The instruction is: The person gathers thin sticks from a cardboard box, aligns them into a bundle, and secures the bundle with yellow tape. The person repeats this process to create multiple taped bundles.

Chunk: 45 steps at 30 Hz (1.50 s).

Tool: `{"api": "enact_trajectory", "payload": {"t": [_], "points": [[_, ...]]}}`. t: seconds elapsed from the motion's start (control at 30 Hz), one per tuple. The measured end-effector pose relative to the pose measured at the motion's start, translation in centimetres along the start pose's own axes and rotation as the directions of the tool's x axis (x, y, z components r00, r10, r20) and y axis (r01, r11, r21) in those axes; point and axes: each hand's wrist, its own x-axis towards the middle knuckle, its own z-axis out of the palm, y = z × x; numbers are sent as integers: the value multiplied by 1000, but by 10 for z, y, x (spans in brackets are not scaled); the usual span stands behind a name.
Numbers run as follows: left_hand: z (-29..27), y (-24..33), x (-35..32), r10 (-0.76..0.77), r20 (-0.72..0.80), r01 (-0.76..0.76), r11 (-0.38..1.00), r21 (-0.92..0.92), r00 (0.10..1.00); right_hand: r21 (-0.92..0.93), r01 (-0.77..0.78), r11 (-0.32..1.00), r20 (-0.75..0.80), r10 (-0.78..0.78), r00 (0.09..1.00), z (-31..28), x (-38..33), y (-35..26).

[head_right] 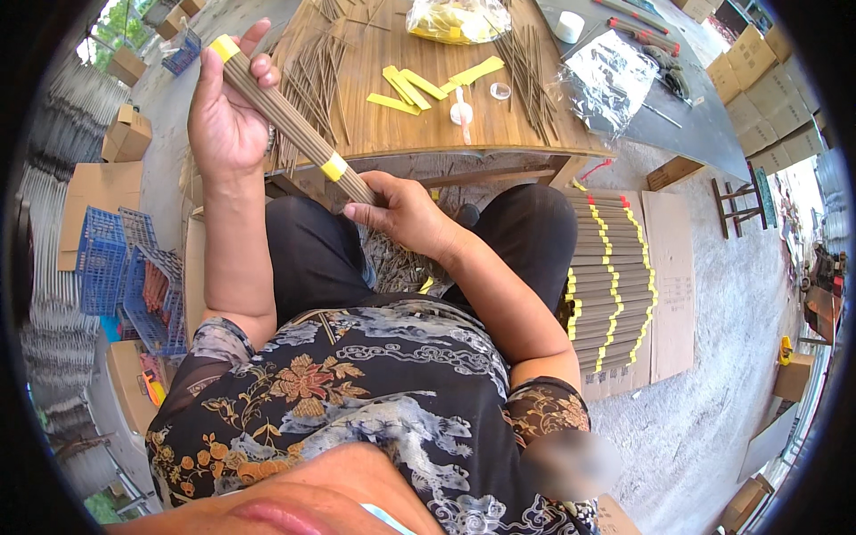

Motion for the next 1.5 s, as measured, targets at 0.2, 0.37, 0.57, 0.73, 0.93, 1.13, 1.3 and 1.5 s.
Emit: {"api": "enact_trajectory", "payload": {"t": [0.2, 0.37, 0.57, 0.73, 0.93, 1.13, 1.3, 1.5], "points": [[-16, -1, 8, -210, 92, 206, 977, 46, 973, 385, -107, 917, 221, 21, 975, -7, -5, -14], [-5, -7, 0, -261, -28, 263, 958, 116, 965, 514, -15, 858, 180, -91, 980, -13, -4, -20], [-3, -43, -74, -710, 32, 684, 688, 242, 703, 711, 269, 650, -153, -230, 961, -42, -2, -43], [22, -62, -102, -781, 162, 707, 618, 343, 603, 641, 450, 621, -413, -215, 885, -51, -15, -45], [45, -70, -102, -758, 126, 659, 626, 417, 641, 476, 501, 723, -484, -260, 835, -58, -40, -47], [72, -107, -102, -813, 257, 598, 564, 569, 522, 385, 630, 674, -547, -383, 744, -90, -89, -28], [84, -132, -99, -804, 270, 629, 586, 510, 529, 104, 571, 814, -821, -254, 512, -134, -164, -4], [59, -144, -83, -833, 65, 669, 485, 563, 549, 260, 35, 965, -963, 262, -66, -180, -301, 160]]}}
